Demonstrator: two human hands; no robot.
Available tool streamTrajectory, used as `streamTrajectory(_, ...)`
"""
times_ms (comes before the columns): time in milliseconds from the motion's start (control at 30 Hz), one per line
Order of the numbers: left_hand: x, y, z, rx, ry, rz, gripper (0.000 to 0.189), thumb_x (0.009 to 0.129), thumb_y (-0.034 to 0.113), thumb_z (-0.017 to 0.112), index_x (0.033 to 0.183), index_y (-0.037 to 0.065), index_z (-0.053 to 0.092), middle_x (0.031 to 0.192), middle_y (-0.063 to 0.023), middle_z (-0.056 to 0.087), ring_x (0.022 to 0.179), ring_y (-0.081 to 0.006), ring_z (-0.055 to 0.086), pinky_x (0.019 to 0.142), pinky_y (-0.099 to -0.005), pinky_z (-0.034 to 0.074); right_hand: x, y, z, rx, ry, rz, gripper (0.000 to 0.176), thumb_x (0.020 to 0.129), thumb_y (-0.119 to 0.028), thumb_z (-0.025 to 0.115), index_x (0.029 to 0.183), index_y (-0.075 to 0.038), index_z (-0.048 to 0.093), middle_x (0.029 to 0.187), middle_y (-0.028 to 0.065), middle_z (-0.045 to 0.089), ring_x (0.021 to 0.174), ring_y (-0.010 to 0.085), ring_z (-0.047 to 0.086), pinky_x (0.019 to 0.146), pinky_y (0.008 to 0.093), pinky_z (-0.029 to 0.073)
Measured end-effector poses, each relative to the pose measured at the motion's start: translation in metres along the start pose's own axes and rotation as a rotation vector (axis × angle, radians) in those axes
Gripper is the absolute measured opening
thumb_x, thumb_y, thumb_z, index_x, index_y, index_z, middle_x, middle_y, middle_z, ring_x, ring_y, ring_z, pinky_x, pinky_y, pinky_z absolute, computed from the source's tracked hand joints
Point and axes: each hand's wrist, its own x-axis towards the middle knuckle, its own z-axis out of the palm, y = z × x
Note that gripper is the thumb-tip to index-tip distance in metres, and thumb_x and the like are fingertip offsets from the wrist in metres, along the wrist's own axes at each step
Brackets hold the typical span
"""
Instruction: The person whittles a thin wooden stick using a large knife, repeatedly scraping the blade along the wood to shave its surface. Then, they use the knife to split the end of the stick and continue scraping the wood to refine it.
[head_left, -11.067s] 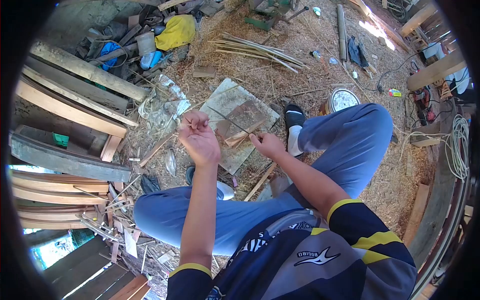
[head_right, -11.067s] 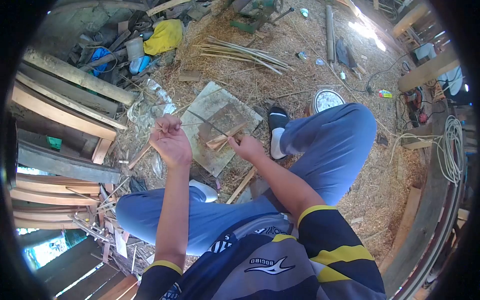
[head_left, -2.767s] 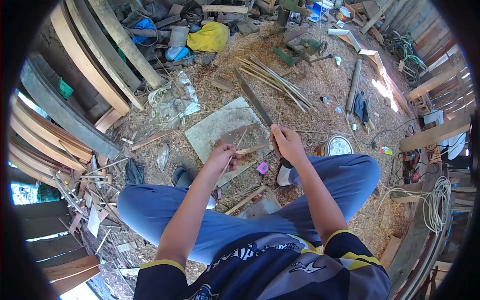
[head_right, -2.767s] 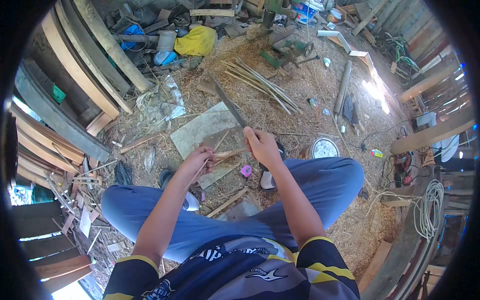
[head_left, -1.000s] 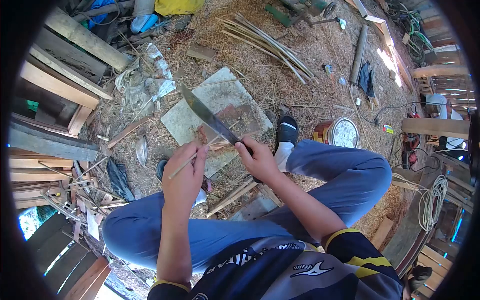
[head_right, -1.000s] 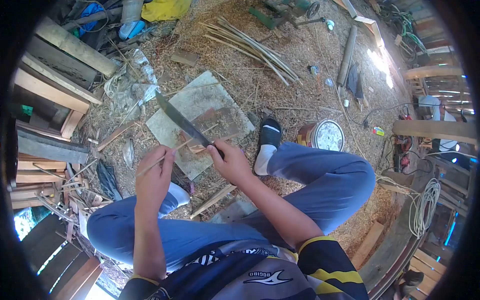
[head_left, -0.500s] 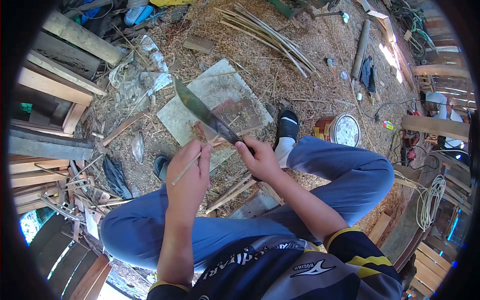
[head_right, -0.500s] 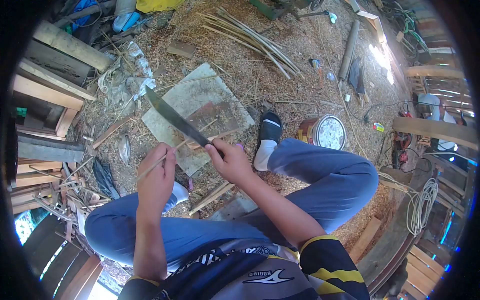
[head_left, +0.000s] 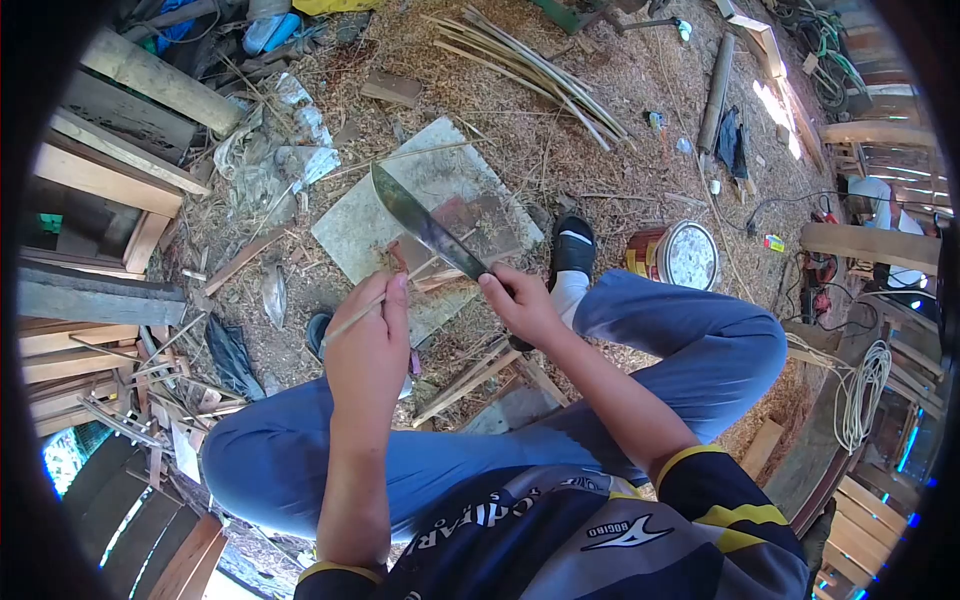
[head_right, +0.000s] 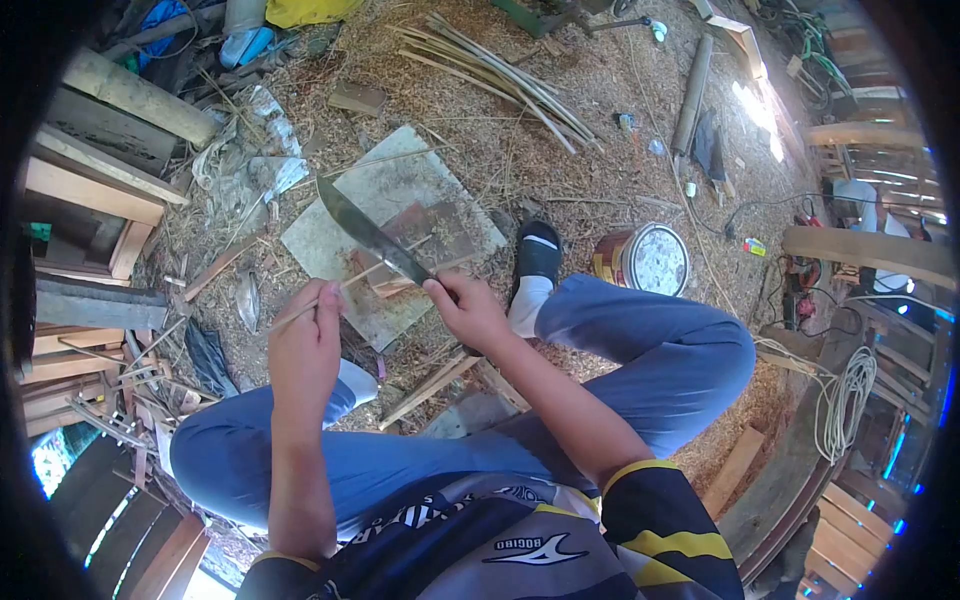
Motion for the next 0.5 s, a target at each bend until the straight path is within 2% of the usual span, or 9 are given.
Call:
streamTrajectory(100,0.0,-0.003,0.002,-0.002,-0.001,0.019,0.029,0.108,0.028,0.057,0.102,0.004,0.071,0.09,-0.0173,0.071,0.081,-0.0396,0.069,0.073,-0.0465,0.053,0.004,0.038,0.006,0.007,0.056,0.08,0.041,0.106,-0.038,0.059,0.093,0.001,0.064,0.072,0.0212,0.062,0.063,0.0379,0.062,0.063,0.046,0.047)
streamTrajectory(200,0.001,0.002,0.0,-0.015,-0.035,-0.028,0.029,0.108,0.029,0.057,0.102,0.004,0.072,0.089,-0.0179,0.071,0.082,-0.0394,0.069,0.073,-0.0467,0.053,0.008,0.075,-0.011,-0.15,0.178,0.109,0.042,0.106,-0.038,0.059,0.092,0.001,0.064,0.074,0.0232,0.064,0.067,0.04,0.065,0.064,0.0476,0.048)
streamTrajectory(267,0.002,0.006,0.0,-0.031,-0.043,-0.051,0.03,0.108,0.03,0.057,0.102,0.005,0.073,0.09,-0.0183,0.072,0.083,-0.0395,0.069,0.073,-0.0468,0.053,0.007,0.084,-0.019,-0.157,0.151,0.155,0.044,0.105,-0.039,0.059,0.09,0.002,0.064,0.076,0.0244,0.065,0.07,0.0397,0.068,0.065,0.0477,0.049)
streamTrajectory(333,0.004,0.004,0.003,-0.001,-0.016,-0.054,0.031,0.108,0.031,0.057,0.102,0.005,0.073,0.089,-0.0183,0.072,0.083,-0.0396,0.07,0.073,-0.0468,0.053,0.01,0.069,-0.019,-0.187,0.147,0.15,0.043,0.106,-0.038,0.06,0.09,0.002,0.064,0.075,0.0236,0.065,0.069,0.0369,0.068,0.064,0.0466,0.049)
streamTrajectory(500,0.001,0.001,0.004,0.003,-0.006,-0.068,0.034,0.108,0.033,0.058,0.099,0.004,0.074,0.09,-0.0194,0.072,0.082,-0.0399,0.07,0.074,-0.047,0.054,0.001,0.017,-0.007,-0.037,0.039,0.087,0.039,0.106,-0.033,0.061,0.091,0.002,0.063,0.072,0.0219,0.061,0.064,0.0296,0.065,0.063,0.0432,0.048)
